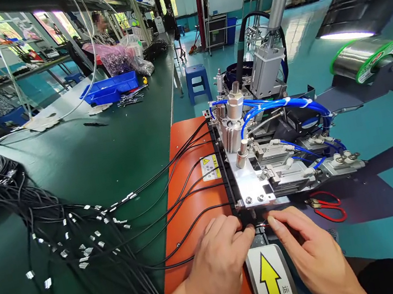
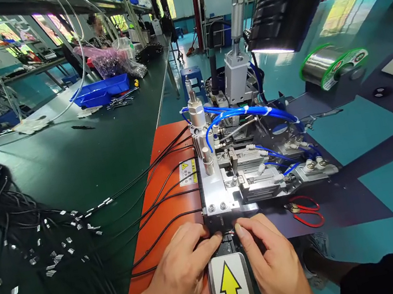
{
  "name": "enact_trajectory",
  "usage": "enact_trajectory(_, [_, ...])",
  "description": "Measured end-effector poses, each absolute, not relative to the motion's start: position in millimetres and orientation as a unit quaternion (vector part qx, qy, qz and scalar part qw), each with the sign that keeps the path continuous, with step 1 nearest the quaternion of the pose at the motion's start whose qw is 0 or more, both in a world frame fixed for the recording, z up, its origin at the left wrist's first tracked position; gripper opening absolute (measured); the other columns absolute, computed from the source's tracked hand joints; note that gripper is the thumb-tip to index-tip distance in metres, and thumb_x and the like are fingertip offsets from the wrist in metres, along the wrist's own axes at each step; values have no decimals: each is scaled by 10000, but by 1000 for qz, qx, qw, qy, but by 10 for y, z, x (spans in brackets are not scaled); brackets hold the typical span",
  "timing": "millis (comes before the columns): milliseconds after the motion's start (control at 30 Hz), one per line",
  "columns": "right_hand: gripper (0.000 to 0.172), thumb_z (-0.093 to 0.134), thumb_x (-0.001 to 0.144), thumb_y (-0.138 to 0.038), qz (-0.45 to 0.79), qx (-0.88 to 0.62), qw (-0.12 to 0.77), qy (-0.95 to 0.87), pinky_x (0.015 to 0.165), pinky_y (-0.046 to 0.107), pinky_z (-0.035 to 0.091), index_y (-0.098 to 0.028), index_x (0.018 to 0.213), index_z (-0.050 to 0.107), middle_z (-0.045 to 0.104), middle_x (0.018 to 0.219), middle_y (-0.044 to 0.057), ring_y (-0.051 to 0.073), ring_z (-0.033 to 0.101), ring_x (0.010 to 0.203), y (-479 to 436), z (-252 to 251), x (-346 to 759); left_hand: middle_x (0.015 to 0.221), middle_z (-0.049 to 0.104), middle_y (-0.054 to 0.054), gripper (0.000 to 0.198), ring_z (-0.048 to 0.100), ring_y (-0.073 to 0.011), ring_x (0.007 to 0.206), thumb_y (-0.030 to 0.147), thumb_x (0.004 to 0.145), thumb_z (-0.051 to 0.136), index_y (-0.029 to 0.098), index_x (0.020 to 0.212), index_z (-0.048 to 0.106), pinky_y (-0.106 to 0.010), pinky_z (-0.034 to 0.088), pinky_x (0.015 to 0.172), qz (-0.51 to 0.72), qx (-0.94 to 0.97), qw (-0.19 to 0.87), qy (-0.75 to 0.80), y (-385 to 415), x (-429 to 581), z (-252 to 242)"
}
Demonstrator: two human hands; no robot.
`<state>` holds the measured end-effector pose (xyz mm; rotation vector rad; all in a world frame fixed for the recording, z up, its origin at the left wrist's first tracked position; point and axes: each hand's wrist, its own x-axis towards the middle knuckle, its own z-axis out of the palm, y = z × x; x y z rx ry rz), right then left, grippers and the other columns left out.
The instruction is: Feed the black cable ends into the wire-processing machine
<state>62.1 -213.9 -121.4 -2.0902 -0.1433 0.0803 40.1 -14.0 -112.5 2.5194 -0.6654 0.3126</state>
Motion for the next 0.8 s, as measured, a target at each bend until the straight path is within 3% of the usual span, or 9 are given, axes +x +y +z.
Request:
enact_trajectory(333, [348,538,960,-552,85,-859,504,2,670,252,467,-237,907,678,640,821,2,164,590,723,-2157,-1343,644,938,607,-88,284,525,-233,828,112,990,448,150,1186,650,-376,492,723,115,931,250,-242,-125,375,-1073])
enact_trajectory(500, [401,519,947,-593,142,-838,525,47,592,240,455,-221,948,668,622,748,-8,157,559,661,-2115,-1326,658,813,591,-57,245,495,-210,749,115,1008,433,148,1026,675,-336,451,664,121,932,267,-214,-119,364,-1048])
enact_trajectory(633, [398,493,967,-572,128,-857,499,34,548,230,471,-223,924,678,626,711,-7,157,580,618,-2134,-1287,676,846,587,-64,232,510,-222,781,128,1008,445,159,1000,675,-351,464,684,122,941,250,-195,-127,368,-1029])
enact_trajectory(733, [303,496,1004,-474,58,-899,432,-36,630,239,541,-240,1024,688,687,826,21,171,660,697,-2190,-1154,557,873,577,-72,249,528,-233,810,124,999,435,173,1006,679,-360,483,690,99,952,227,-180,-131,358,-995])
enact_trajectory(800, [253,524,1011,-424,55,-911,370,-171,666,256,573,-262,1127,680,714,1022,62,191,698,820,-2212,-1034,377,858,569,-74,250,530,-235,785,115,978,437,172,1022,676,-361,483,663,83,958,205,-183,-132,345,-971])
